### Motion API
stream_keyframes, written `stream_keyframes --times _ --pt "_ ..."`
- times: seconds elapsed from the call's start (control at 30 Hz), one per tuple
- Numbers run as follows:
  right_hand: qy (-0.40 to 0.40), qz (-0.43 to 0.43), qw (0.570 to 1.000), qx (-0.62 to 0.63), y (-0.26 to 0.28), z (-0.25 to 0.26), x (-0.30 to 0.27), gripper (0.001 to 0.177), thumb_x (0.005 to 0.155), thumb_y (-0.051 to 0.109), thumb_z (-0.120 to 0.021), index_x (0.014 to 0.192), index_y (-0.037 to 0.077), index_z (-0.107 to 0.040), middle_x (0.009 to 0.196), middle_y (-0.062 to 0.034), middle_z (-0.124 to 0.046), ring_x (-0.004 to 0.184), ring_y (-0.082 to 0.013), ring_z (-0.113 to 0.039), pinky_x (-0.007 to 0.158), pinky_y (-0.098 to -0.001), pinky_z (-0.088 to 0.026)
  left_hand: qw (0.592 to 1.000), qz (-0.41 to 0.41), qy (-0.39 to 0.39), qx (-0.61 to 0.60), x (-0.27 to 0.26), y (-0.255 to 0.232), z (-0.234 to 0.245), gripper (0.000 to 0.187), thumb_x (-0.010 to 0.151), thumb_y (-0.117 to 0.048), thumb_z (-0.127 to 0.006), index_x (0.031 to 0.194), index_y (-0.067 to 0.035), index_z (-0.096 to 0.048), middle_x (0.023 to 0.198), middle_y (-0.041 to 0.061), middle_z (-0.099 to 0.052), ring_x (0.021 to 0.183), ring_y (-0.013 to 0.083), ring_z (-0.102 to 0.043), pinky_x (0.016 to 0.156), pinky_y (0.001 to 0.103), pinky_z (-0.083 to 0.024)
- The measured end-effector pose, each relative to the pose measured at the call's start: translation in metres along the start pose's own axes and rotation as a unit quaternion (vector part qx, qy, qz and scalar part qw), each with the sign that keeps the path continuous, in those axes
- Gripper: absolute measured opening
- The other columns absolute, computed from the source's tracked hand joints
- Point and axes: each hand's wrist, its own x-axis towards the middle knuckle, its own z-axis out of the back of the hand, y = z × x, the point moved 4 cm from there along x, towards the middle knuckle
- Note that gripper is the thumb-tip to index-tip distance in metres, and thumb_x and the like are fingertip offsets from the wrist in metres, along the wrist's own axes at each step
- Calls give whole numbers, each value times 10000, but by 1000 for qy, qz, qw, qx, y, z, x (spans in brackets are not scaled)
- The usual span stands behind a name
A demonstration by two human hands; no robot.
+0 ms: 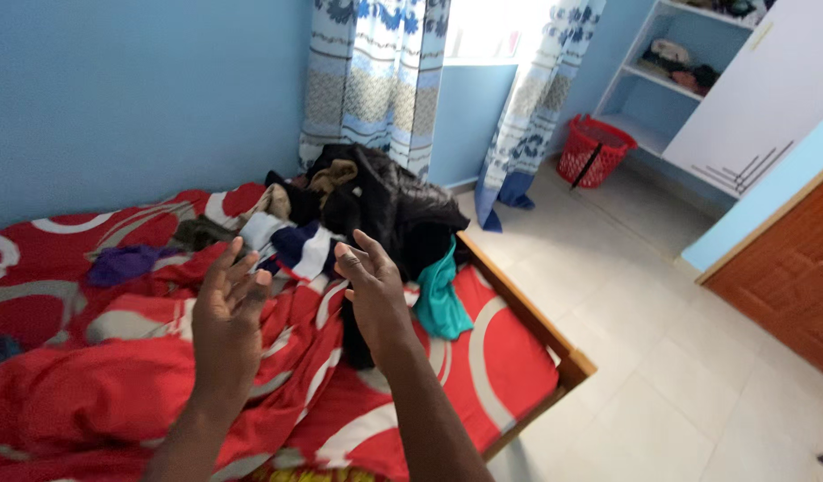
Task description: The person places white shorts into a suitcase on a bed, sorts through a pile of clothes, and folds a patterned sweater before placing it into the suitcase.
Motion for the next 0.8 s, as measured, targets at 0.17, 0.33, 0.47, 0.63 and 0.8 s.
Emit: stream_keyframes --times 0.17,0.33,0.47,0.63,0.8 --pt "-1 -7 1000 -26 16 41 34 789 919 489 -592 1559 83 -373 1453 -118 -608 1294 -239 -603 1035 -469 -465 1000 11 1 -24 12 6 -44 655 975 -302 -646 1551 -97 -412 1453 192 -556 1339 293 -578 1089 406 -471" --pt "4 -30 999 -19 12 61 50 796 912 507 -579 1567 113 -355 1483 -107 -576 1352 -247 -558 1074 -495 -429 998 33 -20 41 15 11 -62 686 945 -332 -648 1546 -119 -394 1446 175 -567 1308 287 -607 1060 403 -526" --pt "9 -43 999 12 1 52 66 800 880 489 -604 1544 92 -404 1456 -137 -615 1325 -296 -596 1053 -525 -448 994 51 -42 88 20 18 -55 713 933 -368 -661 1551 -129 -398 1459 173 -569 1335 294 -577 1051 413 -517" --pt "49 -59 997 20 -9 23 67 792 927 507 -589 1573 113 -357 1484 -99 -558 1355 -235 -547 1073 -467 -435 995 56 -55 69 25 22 -27 723 928 -384 -648 1558 -133 -397 1482 179 -543 1348 291 -575 1074 404 -496" --pt "73 -73 995 1 -14 -6 71 781 903 496 -601 1557 125 -392 1447 -113 -601 1294 -258 -584 1023 -450 -452 991 88 -82 50 31 30 0 740 916 -396 -642 1553 -131 -374 1500 173 -518 1376 281 -544 1026 444 -524"
